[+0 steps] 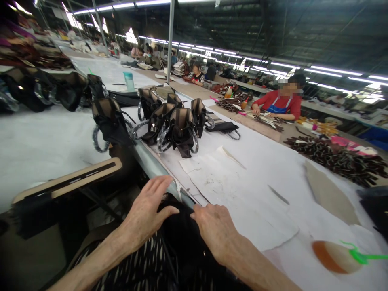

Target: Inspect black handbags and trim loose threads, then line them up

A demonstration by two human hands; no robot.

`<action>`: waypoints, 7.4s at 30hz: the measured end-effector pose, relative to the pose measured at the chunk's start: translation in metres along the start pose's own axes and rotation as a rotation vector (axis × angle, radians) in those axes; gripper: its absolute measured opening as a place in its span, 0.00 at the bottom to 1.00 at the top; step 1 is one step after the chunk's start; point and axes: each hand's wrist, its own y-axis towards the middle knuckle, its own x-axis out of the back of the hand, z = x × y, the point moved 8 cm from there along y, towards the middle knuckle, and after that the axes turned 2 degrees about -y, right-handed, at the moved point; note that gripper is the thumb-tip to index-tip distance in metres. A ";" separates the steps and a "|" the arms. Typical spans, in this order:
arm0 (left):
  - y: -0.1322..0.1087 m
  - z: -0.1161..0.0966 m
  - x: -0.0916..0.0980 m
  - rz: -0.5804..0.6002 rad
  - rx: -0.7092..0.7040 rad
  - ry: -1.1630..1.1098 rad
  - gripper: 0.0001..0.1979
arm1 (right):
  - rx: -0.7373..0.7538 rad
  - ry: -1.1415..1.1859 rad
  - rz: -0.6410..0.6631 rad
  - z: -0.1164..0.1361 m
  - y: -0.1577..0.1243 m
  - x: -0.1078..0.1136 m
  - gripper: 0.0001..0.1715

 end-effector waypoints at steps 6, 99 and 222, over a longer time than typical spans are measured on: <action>-0.054 0.045 -0.010 -0.129 0.436 -0.384 0.42 | -0.094 -0.108 -0.064 0.012 -0.001 0.022 0.13; -0.004 0.051 -0.037 0.297 0.239 0.283 0.10 | -0.020 -0.016 0.066 0.007 -0.015 -0.030 0.15; -0.028 0.097 0.022 0.281 0.230 -0.121 0.22 | 0.109 0.176 0.040 0.039 0.056 0.014 0.15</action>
